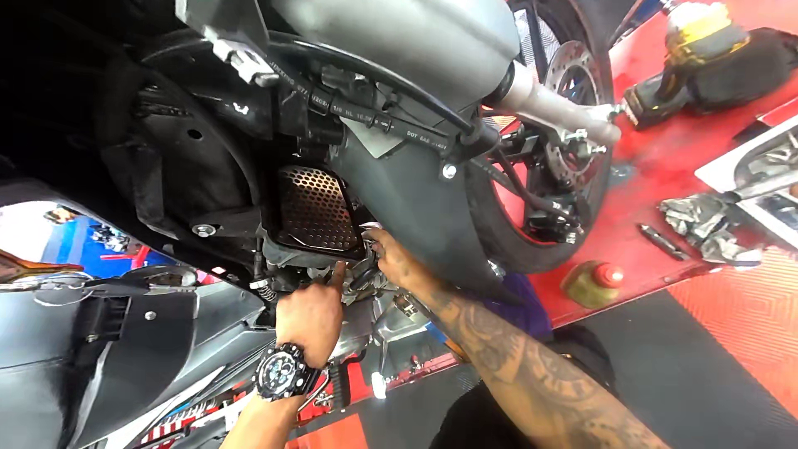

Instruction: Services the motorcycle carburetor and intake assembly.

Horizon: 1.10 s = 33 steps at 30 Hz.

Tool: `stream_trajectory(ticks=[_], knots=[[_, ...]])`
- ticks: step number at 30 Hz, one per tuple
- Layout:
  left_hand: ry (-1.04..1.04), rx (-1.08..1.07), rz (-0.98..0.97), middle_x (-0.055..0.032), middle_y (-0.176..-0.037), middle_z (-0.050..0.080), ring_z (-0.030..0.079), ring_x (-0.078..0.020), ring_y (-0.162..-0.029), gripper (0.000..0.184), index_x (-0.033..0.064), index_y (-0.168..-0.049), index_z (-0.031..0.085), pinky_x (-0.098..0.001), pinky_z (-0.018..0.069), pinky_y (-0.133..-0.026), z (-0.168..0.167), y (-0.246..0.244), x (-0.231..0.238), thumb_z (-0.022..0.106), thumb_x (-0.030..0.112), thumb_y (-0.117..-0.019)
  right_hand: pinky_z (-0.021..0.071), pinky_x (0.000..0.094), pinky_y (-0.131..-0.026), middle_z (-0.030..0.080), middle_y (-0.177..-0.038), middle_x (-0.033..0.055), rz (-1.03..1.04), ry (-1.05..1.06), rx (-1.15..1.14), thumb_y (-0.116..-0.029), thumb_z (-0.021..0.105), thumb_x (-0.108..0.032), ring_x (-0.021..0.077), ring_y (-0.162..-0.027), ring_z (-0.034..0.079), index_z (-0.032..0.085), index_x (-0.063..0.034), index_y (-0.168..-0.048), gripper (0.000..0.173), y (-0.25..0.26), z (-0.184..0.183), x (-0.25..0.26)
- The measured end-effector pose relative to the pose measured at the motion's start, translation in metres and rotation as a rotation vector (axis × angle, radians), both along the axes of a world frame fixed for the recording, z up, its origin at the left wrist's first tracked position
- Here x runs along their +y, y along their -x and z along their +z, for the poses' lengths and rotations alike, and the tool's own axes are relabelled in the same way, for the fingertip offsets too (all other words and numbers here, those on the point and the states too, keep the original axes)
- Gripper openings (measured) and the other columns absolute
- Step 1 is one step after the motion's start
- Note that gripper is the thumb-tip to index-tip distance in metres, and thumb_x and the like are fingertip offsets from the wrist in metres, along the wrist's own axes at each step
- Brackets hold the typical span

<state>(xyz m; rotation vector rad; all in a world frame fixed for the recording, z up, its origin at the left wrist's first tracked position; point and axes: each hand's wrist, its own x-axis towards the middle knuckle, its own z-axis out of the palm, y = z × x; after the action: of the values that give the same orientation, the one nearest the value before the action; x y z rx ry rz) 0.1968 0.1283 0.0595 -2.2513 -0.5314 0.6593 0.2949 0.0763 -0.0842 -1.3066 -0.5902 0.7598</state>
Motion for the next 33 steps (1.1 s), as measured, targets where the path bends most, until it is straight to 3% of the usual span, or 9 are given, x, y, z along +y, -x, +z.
stream_trajectory(ticks=[5,8,17,19,21,24,26,28,33], knots=[[-0.018,0.031,0.011,-0.0176,-0.099,0.073,0.072,-0.0389,-0.081,0.06,0.0323,-0.154,0.049,-0.0543,0.055,-0.065,-0.002,0.001,-0.001,0.058,0.011,-0.0983,0.0428,0.0428,-0.114,0.052,-0.15,0.0187,-0.046,0.031,-0.053,-0.103,0.046,0.003,0.028,-0.137,0.053,0.051,-0.0009,-0.146,0.043,0.003,-0.007,0.005],[-0.003,-0.013,-0.011,-0.0183,-0.101,0.073,0.072,-0.0398,-0.083,0.059,0.0306,-0.151,0.053,-0.0556,0.0548,-0.064,-0.006,0.002,-0.001,0.059,0.009,-0.0969,0.0439,0.0429,-0.113,0.054,-0.147,0.02,-0.039,0.014,-0.032,-0.1032,0.045,0.003,0.0281,-0.135,0.054,0.049,-0.0006,-0.147,0.044,0.004,-0.008,0.005],[0.038,-0.141,0.007,-0.0184,-0.094,0.073,0.071,-0.0409,-0.075,0.053,0.0339,-0.148,0.057,-0.0583,0.0538,-0.061,-0.013,0.009,0.006,0.056,0.011,-0.0995,0.0423,0.042,-0.114,0.053,-0.149,0.0192,-0.048,-0.008,-0.069,-0.1057,0.042,0.0,0.0276,-0.137,0.053,0.052,0.0001,-0.145,0.041,0.002,-0.012,0.005],[0.091,-0.234,-0.029,-0.02,-0.097,0.073,0.071,-0.0427,-0.077,0.046,0.0287,-0.146,0.06,-0.0604,0.0539,-0.061,-0.018,0.016,0.008,0.052,0.015,-0.1026,0.041,0.0418,-0.115,0.053,-0.149,0.0198,-0.044,-0.014,-0.078,-0.1064,0.042,-0.001,0.0279,-0.138,0.052,0.052,0.0011,-0.145,0.04,0.0,-0.012,0.004],[0.165,-0.314,-0.066,-0.0224,-0.103,0.072,0.071,-0.0443,-0.083,0.042,0.0201,-0.146,0.06,-0.0623,0.055,-0.064,-0.023,0.026,0.013,0.05,0.031,-0.1059,0.0399,0.0411,-0.117,0.054,-0.148,0.0192,-0.053,-0.006,-0.093,-0.1071,0.042,-0.003,0.0267,-0.139,0.051,0.054,0.0012,-0.144,0.039,0.0,-0.013,0.005],[0.222,-0.362,-0.033,-0.0231,-0.113,0.07,0.071,-0.0451,-0.094,0.069,0.0063,-0.137,0.061,-0.0639,0.0557,-0.071,-0.026,0.031,0.012,0.06,0.059,-0.0935,0.0401,0.0418,-0.116,0.056,-0.145,0.0207,-0.067,0.0,-0.115,-0.1066,0.043,-0.002,0.028,-0.137,0.052,0.056,0.0019,-0.142,0.038,-0.001,-0.011,0.002],[0.178,-0.369,-0.005,-0.0239,-0.101,0.07,0.071,-0.0461,-0.089,0.065,-0.0013,-0.119,0.063,-0.0631,0.0551,-0.067,-0.026,0.028,0.008,0.067,0.058,-0.092,0.0421,0.0424,-0.114,0.058,-0.141,0.0222,-0.084,0.003,-0.138,-0.1057,0.045,-0.001,0.0296,-0.133,0.055,0.058,0.0021,-0.139,0.036,-0.002,-0.008,0.0],[0.107,-0.369,0.011,-0.0232,-0.091,0.069,0.071,-0.0456,-0.082,0.058,-0.0027,-0.111,0.063,-0.0607,0.0546,-0.064,-0.03,0.023,0.006,0.067,0.054,-0.0952,0.0426,0.0415,-0.113,0.059,-0.139,0.0221,-0.096,0.001,-0.155,-0.1056,0.045,-0.001,0.0287,-0.132,0.055,0.059,0.0017,-0.138,0.036,-0.002,-0.006,-0.003],[0.045,-0.355,0.104,-0.0234,-0.088,0.069,0.071,-0.0452,-0.077,0.043,-0.0009,-0.114,0.061,-0.0597,0.0552,-0.062,-0.043,0.02,-0.011,0.056,0.04,-0.105,0.0422,0.0407,-0.114,0.058,-0.141,0.0213,-0.094,-0.023,-0.14,-0.1059,0.043,0.0,0.0281,-0.133,0.055,0.058,0.0013,-0.139,0.037,-0.004,-0.012,0.002]])
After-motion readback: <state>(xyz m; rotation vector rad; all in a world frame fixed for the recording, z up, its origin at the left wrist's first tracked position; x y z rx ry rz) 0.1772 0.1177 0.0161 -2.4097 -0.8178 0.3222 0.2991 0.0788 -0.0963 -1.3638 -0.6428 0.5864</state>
